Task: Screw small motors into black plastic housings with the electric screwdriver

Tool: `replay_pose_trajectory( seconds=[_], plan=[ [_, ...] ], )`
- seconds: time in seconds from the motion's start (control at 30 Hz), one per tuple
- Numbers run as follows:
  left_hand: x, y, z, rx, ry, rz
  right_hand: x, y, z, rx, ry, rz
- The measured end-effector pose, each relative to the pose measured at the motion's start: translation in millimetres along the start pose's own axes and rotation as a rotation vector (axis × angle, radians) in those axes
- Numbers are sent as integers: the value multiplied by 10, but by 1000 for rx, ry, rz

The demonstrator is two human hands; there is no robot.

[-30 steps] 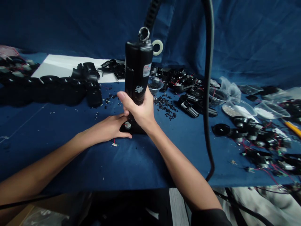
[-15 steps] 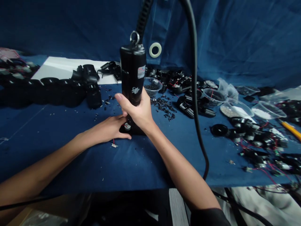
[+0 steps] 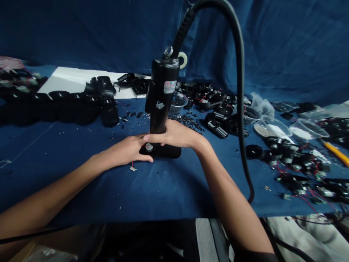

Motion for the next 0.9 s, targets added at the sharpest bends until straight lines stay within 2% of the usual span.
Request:
replay_pose_trajectory(
  seconds=[0.07,0.13,0.2,0.4,0.47,0.6,0.7,0.8,0.9],
  plan=[
    [-1,0,1,-4,5,-15,8,42,35,78,-73,54],
    [-5,-5,4,1,4,-30,23,57,83,150,-74,82],
    [-11,-10,10,3,-4,-36,36,41,125,116,-28,61],
    [-24,-24,43,-22,-41,-53,17,-74,173,-271,209,-135],
    [-22,-24,55,-14,-35,-58,-2,-57,178,-269,225,-124],
    [-13,-14,68,-20,-23,-24,-18,19,182,-159,177,-89],
    [-12,-5,71,-43,-13,-16,-24,-41,114,-140,183,-103],
    [-16,15,74,-83,25,-37,-89,-267,-49,-77,240,-152],
    [-37,41,61,-110,63,-71,-231,-472,-216,89,340,-174]
  ],
)
Point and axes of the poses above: each hand's wrist, its own x-axis towards the middle knuckle, its own z-axis out of the palm, y = z × x, the point moved 2 cm from there along x, towards the middle knuckle, and after that the axes turned 9 degrees about z, right-handed, at the moved point
